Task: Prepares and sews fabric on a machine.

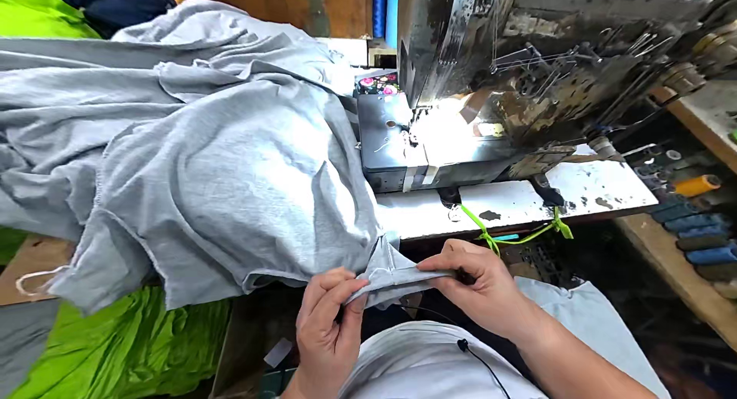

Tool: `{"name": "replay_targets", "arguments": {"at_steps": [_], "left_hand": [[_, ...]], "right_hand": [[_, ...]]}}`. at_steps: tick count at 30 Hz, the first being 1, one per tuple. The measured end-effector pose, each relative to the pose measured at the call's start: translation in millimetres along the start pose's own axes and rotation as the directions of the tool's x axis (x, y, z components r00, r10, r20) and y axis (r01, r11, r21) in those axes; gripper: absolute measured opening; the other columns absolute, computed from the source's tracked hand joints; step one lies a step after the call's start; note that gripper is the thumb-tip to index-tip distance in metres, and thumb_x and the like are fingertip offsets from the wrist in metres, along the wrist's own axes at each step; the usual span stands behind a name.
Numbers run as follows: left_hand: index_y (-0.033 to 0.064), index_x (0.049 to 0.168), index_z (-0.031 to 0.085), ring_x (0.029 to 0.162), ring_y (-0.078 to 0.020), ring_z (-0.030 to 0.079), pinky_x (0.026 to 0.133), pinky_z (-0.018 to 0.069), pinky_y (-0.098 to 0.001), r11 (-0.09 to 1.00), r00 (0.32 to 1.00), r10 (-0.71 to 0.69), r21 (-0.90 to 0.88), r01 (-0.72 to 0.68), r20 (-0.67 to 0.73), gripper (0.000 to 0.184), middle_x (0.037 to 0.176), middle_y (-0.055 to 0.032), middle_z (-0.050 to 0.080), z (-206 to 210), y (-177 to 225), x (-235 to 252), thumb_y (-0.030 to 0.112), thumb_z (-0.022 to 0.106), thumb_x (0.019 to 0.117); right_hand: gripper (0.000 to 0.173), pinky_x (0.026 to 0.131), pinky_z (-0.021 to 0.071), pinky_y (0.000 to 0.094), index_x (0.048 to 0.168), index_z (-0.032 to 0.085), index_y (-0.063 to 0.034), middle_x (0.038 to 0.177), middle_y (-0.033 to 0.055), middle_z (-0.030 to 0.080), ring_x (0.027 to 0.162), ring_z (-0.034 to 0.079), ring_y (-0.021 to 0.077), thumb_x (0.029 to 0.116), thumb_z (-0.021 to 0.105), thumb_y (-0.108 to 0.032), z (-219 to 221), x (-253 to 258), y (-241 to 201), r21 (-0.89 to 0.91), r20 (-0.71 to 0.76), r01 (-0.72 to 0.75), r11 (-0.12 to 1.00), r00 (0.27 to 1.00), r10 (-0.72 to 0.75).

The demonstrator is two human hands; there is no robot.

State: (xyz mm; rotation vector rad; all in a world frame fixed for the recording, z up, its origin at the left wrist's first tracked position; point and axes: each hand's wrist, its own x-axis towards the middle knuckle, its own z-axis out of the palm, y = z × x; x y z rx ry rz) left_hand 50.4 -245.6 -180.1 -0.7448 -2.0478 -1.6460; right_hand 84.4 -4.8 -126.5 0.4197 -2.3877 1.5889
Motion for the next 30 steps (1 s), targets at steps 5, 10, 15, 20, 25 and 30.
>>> {"name": "replay_targets", "arguments": {"at_steps": [5,10,15,20,25,30], "left_hand": [[0.0226,0.116,0.068,0.103,-0.0007,0.066,0.092,0.0549,-0.0202,0.976,0.985,0.060,-0.196,-0.092,-0.163,0.018,0.110,0.0133,0.070,12,26,76,0.023,0.052,0.1081],[0.0068,0.103,0.066,0.094,-0.0114,0.065,0.082,0.0549,-0.0238,0.710,0.765,0.628,0.297,-0.638,0.142,0.007,0.099,-0.0058,0.065,21,20,195,0.012,0.061,0.1011],[0.0036,0.088,0.073,0.077,-0.0292,0.071,0.065,0.0567,-0.0530,0.724,0.844,0.070,0.555,-0.410,0.532,0.009,0.088,-0.0110,0.071,66,-50,223,0.011,0.069,0.0895],[0.0004,0.098,0.073,0.093,-0.0408,0.070,0.082,0.0536,-0.0622,0.671,0.788,-0.366,0.727,-0.146,0.495,0.012,0.095,-0.0217,0.072,96,-39,265,0.011,0.066,0.0970],[-0.0031,0.113,0.066,0.100,-0.0283,0.067,0.092,0.0523,-0.0475,0.888,0.840,-0.139,0.441,-0.129,0.525,0.017,0.107,-0.0196,0.069,111,-61,284,0.005,0.064,0.0985],[-0.0115,0.108,0.061,0.081,-0.0117,0.057,0.075,0.0498,-0.0241,0.609,0.606,-0.742,0.667,0.429,0.287,0.019,0.096,-0.0138,0.060,101,-46,278,-0.011,0.067,0.0899]], "right_hand": [[0.017,0.072,0.0583,0.0233,0.110,0.072,-0.0026,0.096,0.0118,0.073,0.083,0.070,0.0137,0.0988,0.061,-0.008,15,38,-17,-0.276,-0.021,0.426,0.862,0.893,-0.449],[0.032,0.057,0.0547,0.0295,0.128,0.064,0.0007,0.077,0.0094,0.067,0.062,0.062,0.0160,0.0989,0.052,-0.005,21,72,-3,-0.276,-0.187,0.419,0.865,0.860,-0.476],[0.031,0.051,0.0518,0.0209,0.126,0.067,-0.0005,0.086,0.0019,0.073,0.054,0.059,0.0030,0.1069,0.046,-0.012,16,74,36,0.335,0.044,-0.352,0.874,0.932,0.359],[0.027,0.046,0.0461,0.0194,0.122,0.065,0.0010,0.083,0.0022,0.075,0.049,0.055,0.0030,0.1071,0.048,-0.013,-10,93,38,0.574,0.077,-0.436,0.693,0.872,0.484],[0.024,0.043,0.0436,0.0174,0.119,0.066,0.0016,0.081,0.0001,0.074,0.047,0.054,0.0009,0.1076,0.048,-0.011,-19,108,43,0.520,0.003,-0.423,0.742,0.870,0.494],[0.025,0.044,0.0454,0.0177,0.120,0.066,0.0006,0.082,0.0004,0.074,0.048,0.055,0.0019,0.1079,0.048,-0.012,-13,100,43,0.523,0.007,-0.412,0.746,0.878,0.479]]}}
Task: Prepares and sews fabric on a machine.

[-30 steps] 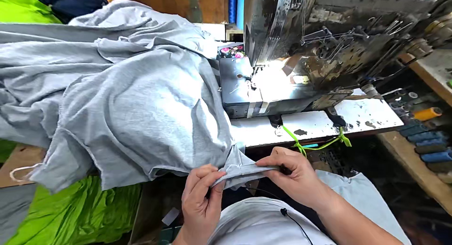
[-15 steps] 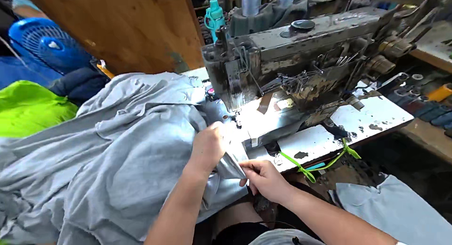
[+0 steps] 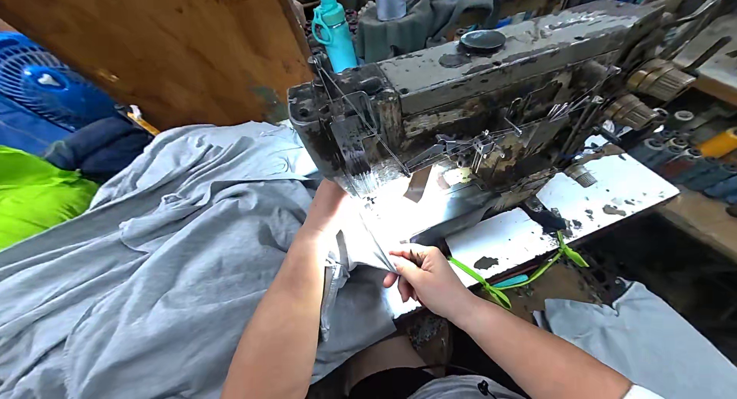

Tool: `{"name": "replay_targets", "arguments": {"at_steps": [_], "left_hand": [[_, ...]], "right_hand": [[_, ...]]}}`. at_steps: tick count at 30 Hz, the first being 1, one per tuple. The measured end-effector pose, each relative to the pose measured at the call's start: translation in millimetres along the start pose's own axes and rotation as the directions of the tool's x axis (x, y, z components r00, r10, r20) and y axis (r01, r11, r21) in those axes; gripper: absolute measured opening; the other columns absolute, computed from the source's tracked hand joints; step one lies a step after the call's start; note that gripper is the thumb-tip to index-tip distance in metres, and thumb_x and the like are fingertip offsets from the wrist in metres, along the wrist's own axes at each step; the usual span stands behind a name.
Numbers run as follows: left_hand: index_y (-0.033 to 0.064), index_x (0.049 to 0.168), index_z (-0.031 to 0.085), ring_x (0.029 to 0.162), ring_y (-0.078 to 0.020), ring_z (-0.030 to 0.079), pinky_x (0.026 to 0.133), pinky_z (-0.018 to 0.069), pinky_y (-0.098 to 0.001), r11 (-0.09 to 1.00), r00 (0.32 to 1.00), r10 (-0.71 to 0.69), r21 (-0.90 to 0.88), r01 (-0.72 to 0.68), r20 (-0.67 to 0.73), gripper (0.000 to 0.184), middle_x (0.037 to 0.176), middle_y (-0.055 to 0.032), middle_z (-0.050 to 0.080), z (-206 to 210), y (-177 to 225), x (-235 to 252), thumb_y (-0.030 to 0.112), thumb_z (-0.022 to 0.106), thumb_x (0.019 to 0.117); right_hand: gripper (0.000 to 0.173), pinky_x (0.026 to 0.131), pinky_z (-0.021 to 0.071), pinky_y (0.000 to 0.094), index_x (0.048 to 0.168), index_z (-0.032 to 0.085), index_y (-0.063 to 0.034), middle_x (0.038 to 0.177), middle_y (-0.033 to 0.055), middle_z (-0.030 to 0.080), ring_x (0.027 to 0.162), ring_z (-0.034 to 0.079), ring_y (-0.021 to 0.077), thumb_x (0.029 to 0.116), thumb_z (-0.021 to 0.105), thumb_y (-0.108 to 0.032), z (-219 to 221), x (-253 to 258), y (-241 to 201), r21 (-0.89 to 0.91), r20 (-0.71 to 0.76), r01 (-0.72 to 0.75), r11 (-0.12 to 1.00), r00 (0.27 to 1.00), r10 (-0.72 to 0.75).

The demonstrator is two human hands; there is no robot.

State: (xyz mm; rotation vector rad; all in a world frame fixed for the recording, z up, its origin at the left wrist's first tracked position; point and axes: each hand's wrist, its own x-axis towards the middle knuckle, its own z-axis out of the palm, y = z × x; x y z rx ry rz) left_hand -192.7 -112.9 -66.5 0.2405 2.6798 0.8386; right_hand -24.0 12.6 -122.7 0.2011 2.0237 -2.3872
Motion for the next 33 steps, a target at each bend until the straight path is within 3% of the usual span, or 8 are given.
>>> {"name": "replay_targets", "arguments": {"at_steps": [4,9,18,21,24,27,31,33], "left_hand": [[-0.0083,0.118,0.061,0.092,-0.0166,0.060,0.085,0.0496,-0.0307,0.990,0.990,-0.139,0.007,0.139,-0.030,0.024,0.109,-0.0167,0.062,0,-1,-5,-0.001,0.065,0.0950],[-0.0047,0.102,0.070,0.098,-0.0400,0.068,0.088,0.0529,-0.0588,0.809,0.832,0.528,0.400,-0.431,-0.170,0.011,0.102,-0.0244,0.070,-12,15,-16,0.002,0.069,0.0934],[-0.0079,0.105,0.068,0.082,-0.0428,0.068,0.074,0.0510,-0.0654,0.870,0.777,0.492,0.253,-0.424,-0.393,0.024,0.090,-0.0265,0.068,33,-23,-70,0.009,0.067,0.0888],[-0.0025,0.097,0.068,0.071,-0.0177,0.062,0.066,0.0515,-0.0409,0.882,0.816,0.434,-0.005,-0.471,-0.382,0.017,0.080,-0.0106,0.065,28,-29,-65,0.011,0.069,0.0873],[0.0116,0.096,0.061,0.068,-0.0062,0.071,0.066,0.0631,-0.0249,0.510,0.898,0.299,-0.741,-0.436,-0.322,0.018,0.079,0.0044,0.072,22,-24,-75,-0.004,0.053,0.0938],[0.0178,0.091,0.062,0.073,-0.0105,0.075,0.071,0.0646,-0.0277,0.146,0.923,0.254,-0.932,-0.333,-0.290,0.032,0.080,0.0015,0.075,18,-8,-87,-0.002,0.039,0.1031],[-0.0021,0.109,0.068,0.081,-0.0116,0.070,0.075,0.0602,-0.0280,0.540,0.536,0.745,-0.114,-0.834,-0.396,0.018,0.099,-0.0078,0.073,3,-30,-80,0.009,0.057,0.0997],[-0.0020,0.109,0.071,0.087,-0.0284,0.071,0.072,0.0584,-0.0464,0.435,0.440,0.895,0.345,-0.831,-0.068,0.034,0.115,-0.0189,0.071,-12,-36,-74,0.018,0.045,0.1001]], "right_hand": [[0.024,0.043,0.0443,0.0177,0.118,0.065,0.0015,0.081,0.0009,0.074,0.048,0.056,0.0021,0.1080,0.048,-0.011,3,7,0,0.043,-0.030,-0.005,0.999,1.000,0.006],[0.020,0.046,0.0508,0.0188,0.111,0.066,0.0023,0.079,0.0031,0.075,0.050,0.062,0.0042,0.1073,0.050,-0.010,8,19,-7,0.064,-0.086,-0.009,0.998,0.996,0.015],[0.026,0.048,0.0501,0.0208,0.118,0.066,0.0076,0.083,0.0074,0.074,0.052,0.060,0.0044,0.1071,0.050,-0.010,14,20,-2,0.041,-0.093,0.077,0.996,0.993,-0.073],[0.023,0.045,0.0463,0.0197,0.112,0.065,0.0068,0.083,0.0089,0.074,0.050,0.058,0.0044,0.1078,0.049,-0.010,13,20,-6,0.103,-0.079,0.025,0.994,0.997,-0.017],[0.038,0.044,0.0414,0.0189,0.106,0.064,0.0031,0.080,0.0056,0.071,0.048,0.053,0.0029,0.1128,0.038,-0.024,6,20,-15,0.138,0.003,-0.126,0.982,0.992,0.127],[0.035,0.049,0.0436,0.0220,0.099,0.065,0.0003,0.074,0.0025,0.068,0.053,0.055,0.0041,0.1109,0.040,-0.021,-3,24,-29,-0.150,0.054,-0.012,0.989,0.998,0.020],[0.026,0.097,0.0509,0.0464,0.104,0.073,0.0062,0.120,0.0227,0.066,0.112,0.064,0.0315,0.1022,0.060,-0.016,3,11,-51,-0.600,0.226,0.387,0.700,0.921,-0.316],[0.023,0.084,0.0493,0.0437,0.094,0.071,0.0065,0.097,0.0204,0.068,0.092,0.065,0.0283,0.0991,0.065,-0.015,7,6,-57,-0.568,0.356,0.477,0.671,0.877,-0.322]]}}
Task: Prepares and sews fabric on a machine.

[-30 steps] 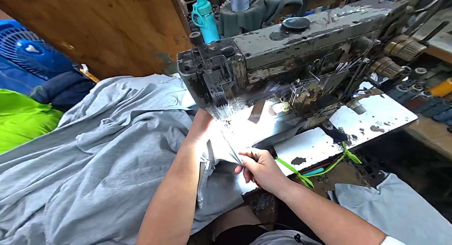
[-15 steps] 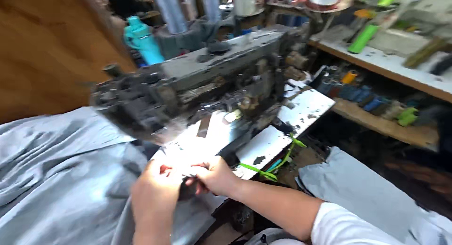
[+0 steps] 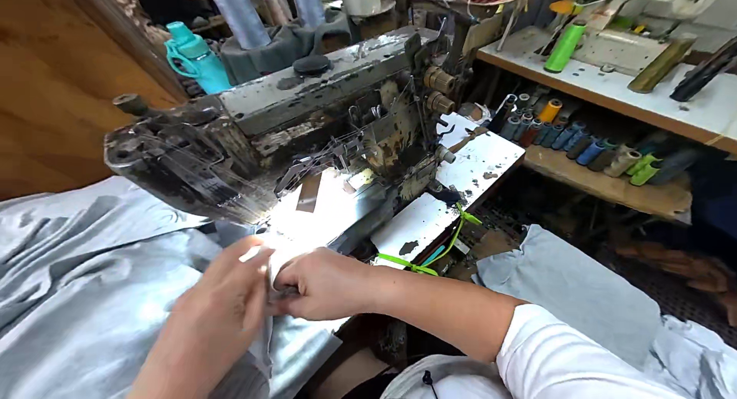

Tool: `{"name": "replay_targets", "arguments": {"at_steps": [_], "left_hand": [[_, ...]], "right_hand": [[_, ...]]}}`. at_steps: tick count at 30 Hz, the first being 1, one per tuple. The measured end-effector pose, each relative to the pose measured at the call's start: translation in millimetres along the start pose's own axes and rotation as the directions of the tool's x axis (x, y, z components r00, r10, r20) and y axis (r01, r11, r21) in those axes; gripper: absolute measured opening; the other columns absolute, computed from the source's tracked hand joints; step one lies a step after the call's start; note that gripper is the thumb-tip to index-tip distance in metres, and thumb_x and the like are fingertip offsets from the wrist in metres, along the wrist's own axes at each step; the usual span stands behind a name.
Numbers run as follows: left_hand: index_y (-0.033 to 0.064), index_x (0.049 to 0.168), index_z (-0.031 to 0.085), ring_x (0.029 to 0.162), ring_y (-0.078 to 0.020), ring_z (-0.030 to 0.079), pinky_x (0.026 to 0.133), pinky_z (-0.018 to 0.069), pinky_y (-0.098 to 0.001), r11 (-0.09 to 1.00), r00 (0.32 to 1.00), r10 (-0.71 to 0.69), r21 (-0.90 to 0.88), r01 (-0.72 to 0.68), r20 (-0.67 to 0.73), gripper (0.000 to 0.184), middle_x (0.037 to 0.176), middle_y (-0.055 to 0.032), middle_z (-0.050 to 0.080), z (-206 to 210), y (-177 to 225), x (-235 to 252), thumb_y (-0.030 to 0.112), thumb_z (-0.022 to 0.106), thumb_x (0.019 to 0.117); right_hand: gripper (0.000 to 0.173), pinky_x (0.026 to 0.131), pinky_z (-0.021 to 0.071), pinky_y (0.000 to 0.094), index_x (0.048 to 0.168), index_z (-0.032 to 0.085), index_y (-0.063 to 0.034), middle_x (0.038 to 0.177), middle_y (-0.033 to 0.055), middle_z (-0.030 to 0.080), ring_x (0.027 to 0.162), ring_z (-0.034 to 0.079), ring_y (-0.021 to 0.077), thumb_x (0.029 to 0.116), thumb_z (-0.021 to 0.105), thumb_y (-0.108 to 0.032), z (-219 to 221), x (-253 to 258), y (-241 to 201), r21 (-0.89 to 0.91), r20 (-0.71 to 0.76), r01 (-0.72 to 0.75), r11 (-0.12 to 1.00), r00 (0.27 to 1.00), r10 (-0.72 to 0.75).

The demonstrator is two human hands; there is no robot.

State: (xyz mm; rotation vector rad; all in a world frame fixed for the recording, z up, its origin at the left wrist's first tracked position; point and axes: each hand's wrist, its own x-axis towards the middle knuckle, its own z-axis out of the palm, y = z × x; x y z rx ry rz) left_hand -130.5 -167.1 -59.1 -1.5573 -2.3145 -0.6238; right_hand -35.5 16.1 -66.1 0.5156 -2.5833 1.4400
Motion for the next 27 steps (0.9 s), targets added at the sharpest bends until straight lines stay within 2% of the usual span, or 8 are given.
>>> {"name": "replay_targets", "arguments": {"at_steps": [1,4,5,8,10,14,21,27], "left_hand": [[0.0034,0.102,0.072,0.089,-0.0291,0.072,0.070,0.0592,-0.0488,0.994,0.993,0.051,0.086,-0.060,0.110,0.035,0.115,-0.0160,0.071,-3,-6,0,0.022,0.042,0.0985],[0.0119,0.080,0.063,0.058,-0.0201,0.061,0.042,0.0439,-0.0418,0.973,0.966,0.152,0.141,-0.184,0.210,0.030,0.079,-0.0044,0.064,-18,-19,7,0.027,0.040,0.0926],[0.0126,0.078,0.061,0.056,-0.0179,0.059,0.042,0.0418,-0.0396,0.974,0.956,0.164,0.116,-0.197,0.245,0.030,0.075,-0.0022,0.060,-25,-19,11,0.027,0.039,0.0920],[0.0114,0.081,0.064,0.060,-0.0214,0.062,0.046,0.0460,-0.0443,0.979,0.915,0.147,0.077,-0.188,0.376,0.031,0.072,-0.0037,0.060,-33,-19,30,0.029,0.040,0.0916],[0.0085,0.082,0.068,0.062,-0.0291,0.066,0.049,0.0488,-0.0515,0.974,0.881,0.080,0.150,-0.168,0.466,0.028,0.071,-0.0086,0.063,-35,-17,40,0.027,0.048,0.0891],[0.0156,0.065,0.058,0.058,-0.0230,0.061,0.049,0.0443,-0.0457,0.933,0.821,-0.027,0.310,-0.184,0.570,0.027,0.062,-0.0025,0.057,-31,-19,56,0.026,0.054,0.0889],[0.0165,0.067,0.058,0.060,-0.0192,0.059,0.053,0.0433,-0.0420,0.926,0.774,-0.071,0.329,-0.183,0.630,0.027,0.065,-0.0007,0.056,-36,-1,62,0.029,0.052,0.0905],[0.0133,0.073,0.063,0.059,-0.0225,0.061,0.048,0.0442,-0.0417,0.923,0.809,0.036,0.290,-0.251,0.586,0.025,0.066,-0.0034,0.057,-32,7,52,0.030,0.052,0.0887]], "right_hand": [[0.023,0.079,0.0485,0.0418,0.093,0.070,0.0066,0.090,0.0182,0.067,0.085,0.063,0.0258,0.0986,0.066,-0.015,-2,1,0,0.028,0.065,0.005,1.000,0.998,-0.007],[0.024,0.079,0.0552,0.0391,0.114,0.071,0.0062,0.093,0.0174,0.072,0.081,0.068,0.0213,0.0990,0.065,-0.011,-8,8,17,0.165,0.136,-0.121,0.979,0.986,0.099],[0.024,0.079,0.0559,0.0365,0.117,0.071,0.0045,0.094,0.0157,0.073,0.080,0.068,0.0183,0.1011,0.061,-0.011,-9,10,26,0.185,0.135,-0.193,0.964,0.976,0.169],[0.024,0.066,0.0501,0.0273,0.102,0.072,0.0017,0.081,0.0064,0.071,0.067,0.062,0.0068,0.1019,0.064,-0.021,-3,4,45,0.207,0.090,-0.298,0.932,0.954,0.285],[0.027,0.068,0.0512,0.0285,0.095,0.073,0.0027,0.078,0.0073,0.071,0.067,0.063,0.0079,0.0997,0.067,-0.023,6,-3,50,0.176,0.038,-0.236,0.956,0.972,0.233],[0.023,0.065,0.0543,0.0260,0.091,0.075,0.0007,0.076,0.0072,0.072,0.065,0.065,0.0065,0.0955,0.068,-0.021,17,-5,60,0.170,-0.065,-0.128,0.977,0.988,0.140],[0.018,0.058,0.0490,0.0203,0.081,0.073,-0.0006,0.068,0.0047,0.067,0.059,0.059,0.0021,0.0904,0.069,-0.015,24,-9,66,0.143,-0.156,-0.034,0.989,0.986,0.056],[0.016,0.063,0.0525,0.0205,0.084,0.075,0.0001,0.075,0.0075,0.070,0.065,0.063,0.0043,0.0892,0.070,-0.014,25,-14,66,0.122,-0.182,-0.006,0.992,0.983,0.028]]}}
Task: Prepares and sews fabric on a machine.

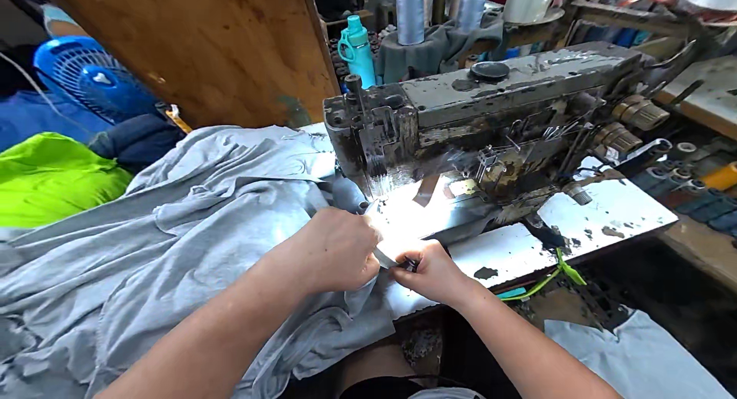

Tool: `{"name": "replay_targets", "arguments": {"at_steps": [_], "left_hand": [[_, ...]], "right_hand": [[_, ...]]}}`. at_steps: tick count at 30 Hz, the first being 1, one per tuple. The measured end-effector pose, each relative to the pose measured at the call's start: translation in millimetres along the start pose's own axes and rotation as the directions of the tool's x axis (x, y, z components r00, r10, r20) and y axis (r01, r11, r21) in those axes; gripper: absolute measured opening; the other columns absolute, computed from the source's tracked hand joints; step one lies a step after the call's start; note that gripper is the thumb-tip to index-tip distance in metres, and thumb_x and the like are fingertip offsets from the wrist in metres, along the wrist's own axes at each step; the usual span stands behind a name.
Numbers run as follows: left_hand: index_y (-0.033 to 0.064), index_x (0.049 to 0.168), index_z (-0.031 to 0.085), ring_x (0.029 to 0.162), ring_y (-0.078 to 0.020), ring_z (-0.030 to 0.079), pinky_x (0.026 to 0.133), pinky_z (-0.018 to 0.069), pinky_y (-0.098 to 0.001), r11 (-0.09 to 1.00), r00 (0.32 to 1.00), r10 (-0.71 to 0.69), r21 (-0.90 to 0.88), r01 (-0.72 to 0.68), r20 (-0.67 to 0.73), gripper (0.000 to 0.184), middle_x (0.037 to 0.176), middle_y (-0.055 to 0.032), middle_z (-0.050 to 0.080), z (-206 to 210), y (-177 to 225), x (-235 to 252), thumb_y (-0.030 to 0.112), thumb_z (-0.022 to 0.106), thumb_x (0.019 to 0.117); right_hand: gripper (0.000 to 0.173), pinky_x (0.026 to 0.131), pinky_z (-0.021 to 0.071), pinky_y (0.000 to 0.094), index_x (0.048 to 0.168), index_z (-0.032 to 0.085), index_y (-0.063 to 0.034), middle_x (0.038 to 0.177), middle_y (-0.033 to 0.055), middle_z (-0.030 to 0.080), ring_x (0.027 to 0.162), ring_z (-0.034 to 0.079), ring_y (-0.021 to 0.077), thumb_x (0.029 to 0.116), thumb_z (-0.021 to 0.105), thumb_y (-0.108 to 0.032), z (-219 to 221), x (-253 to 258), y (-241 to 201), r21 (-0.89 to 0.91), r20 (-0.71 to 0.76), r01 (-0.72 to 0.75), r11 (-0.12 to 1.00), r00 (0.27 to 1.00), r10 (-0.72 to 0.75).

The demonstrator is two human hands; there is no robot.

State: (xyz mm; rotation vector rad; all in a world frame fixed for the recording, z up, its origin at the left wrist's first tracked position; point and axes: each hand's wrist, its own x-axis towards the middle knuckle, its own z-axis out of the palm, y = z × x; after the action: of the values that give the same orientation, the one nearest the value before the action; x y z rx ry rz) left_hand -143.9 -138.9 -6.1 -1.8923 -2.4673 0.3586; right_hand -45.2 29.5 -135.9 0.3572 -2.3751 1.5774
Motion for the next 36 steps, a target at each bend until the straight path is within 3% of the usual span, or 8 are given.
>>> {"name": "replay_targets", "arguments": {"at_steps": [7,10,16,20,25,31,34,36], "left_hand": [[0.0131,0.071,0.060,0.059,-0.0212,0.061,0.048,0.0434,-0.0404,1.000,1.000,-0.021,0.000,0.021,0.015,0.026,0.066,-0.0032,0.056,-1,4,-1,0.030,0.053,0.0895],[0.0139,0.069,0.064,0.064,-0.0212,0.064,0.052,0.0476,-0.0413,0.999,0.991,0.003,0.037,0.002,-0.135,0.023,0.067,-0.0021,0.060,4,-2,-4,0.026,0.055,0.0872],[0.0149,0.076,0.070,0.092,-0.0228,0.068,0.096,0.0481,-0.0495,0.997,0.915,0.065,-0.009,-0.074,-0.398,0.029,0.073,0.0006,0.066,22,5,-7,0.030,0.057,0.0966],[0.0156,0.106,0.074,0.116,-0.0297,0.066,0.110,0.0378,-0.0673,0.993,0.914,-0.045,-0.117,-0.003,-0.403,0.021,0.105,-0.0035,0.074,59,22,-12,0.029,0.069,0.0908],[0.0146,0.107,0.072,0.111,-0.0305,0.067,0.103,0.0427,-0.0663,0.995,0.855,-0.095,-0.043,0.085,-0.509,0.022,0.109,-0.0059,0.072,80,35,-13,0.011,0.055,0.0932],[0.0092,0.087,0.072,0.115,-0.0351,0.066,0.103,0.0446,-0.0625,0.976,0.919,-0.218,-0.052,0.213,-0.327,0.019,0.102,-0.0122,0.073,63,24,3,0.015,0.056,0.0939],[-0.0012,0.083,0.070,0.088,-0.0424,0.071,0.077,0.0540,-0.0618,0.952,0.924,-0.292,-0.166,0.257,-0.247,0.016,0.088,-0.0215,0.071,45,16,11,0.005,0.060,0.0934],[0.0018,0.084,0.072,0.100,-0.0354,0.070,0.098,0.0459,-0.0615,0.934,0.893,-0.355,-0.145,0.326,-0.276,0.013,0.091,-0.0151,0.072,52,12,18,0.006,0.063,0.0912]], "right_hand": [[0.015,0.064,0.0523,0.0186,0.085,0.075,-0.0011,0.076,0.0062,0.071,0.066,0.064,0.0021,0.0894,0.070,-0.014,1,-1,1,0.011,-0.015,0.018,1.000,1.000,-0.018],[0.016,0.060,0.0505,0.0168,0.086,0.076,-0.0018,0.072,0.0031,0.070,0.061,0.061,-0.0011,0.0913,0.069,-0.016,-1,1,-2,0.021,-0.009,-0.021,1.000,1.000,0.021],[0.024,0.059,0.0524,0.0188,0.089,0.074,-0.0015,0.075,0.0021,0.072,0.061,0.062,-0.0004,0.0980,0.065,-0.022,-8,4,-7,0.038,0.024,-0.096,0.995,0.995,0.095],[0.019,0.070,0.0569,0.0223,0.087,0.074,-0.0012,0.082,0.0062,0.072,0.074,0.067,0.0070,0.0976,0.064,-0.015,-3,-15,-2,-0.044,-0.072,0.097,0.994,0.992,-0.100],[0.016,0.074,0.0602,0.0195,0.096,0.076,-0.0025,0.099,0.0074,0.075,0.078,0.071,0.0059,0.0976,0.062,-0.009,0,-31,-3,-0.128,-0.153,0.151,0.980,0.974,-0.170],[0.017,0.069,0.0587,0.0220,0.093,0.077,-0.0026,0.083,0.0060,0.072,0.071,0.068,0.0075,0.0956,0.061,-0.010,4,-12,1,-0.163,-0.210,0.123,0.979,0.965,-0.156],[0.021,0.065,0.0579,0.0258,0.097,0.078,-0.0028,0.074,0.0058,0.073,0.063,0.068,0.0093,0.0973,0.060,-0.012,5,3,-2,-0.202,-0.218,0.070,0.977,0.969,-0.115],[0.025,0.064,0.0580,0.0301,0.101,0.079,-0.0030,0.072,0.0065,0.073,0.062,0.068,0.0123,0.0993,0.058,-0.015,5,8,-3,-0.238,-0.207,0.011,0.971,0.976,-0.062]]}}
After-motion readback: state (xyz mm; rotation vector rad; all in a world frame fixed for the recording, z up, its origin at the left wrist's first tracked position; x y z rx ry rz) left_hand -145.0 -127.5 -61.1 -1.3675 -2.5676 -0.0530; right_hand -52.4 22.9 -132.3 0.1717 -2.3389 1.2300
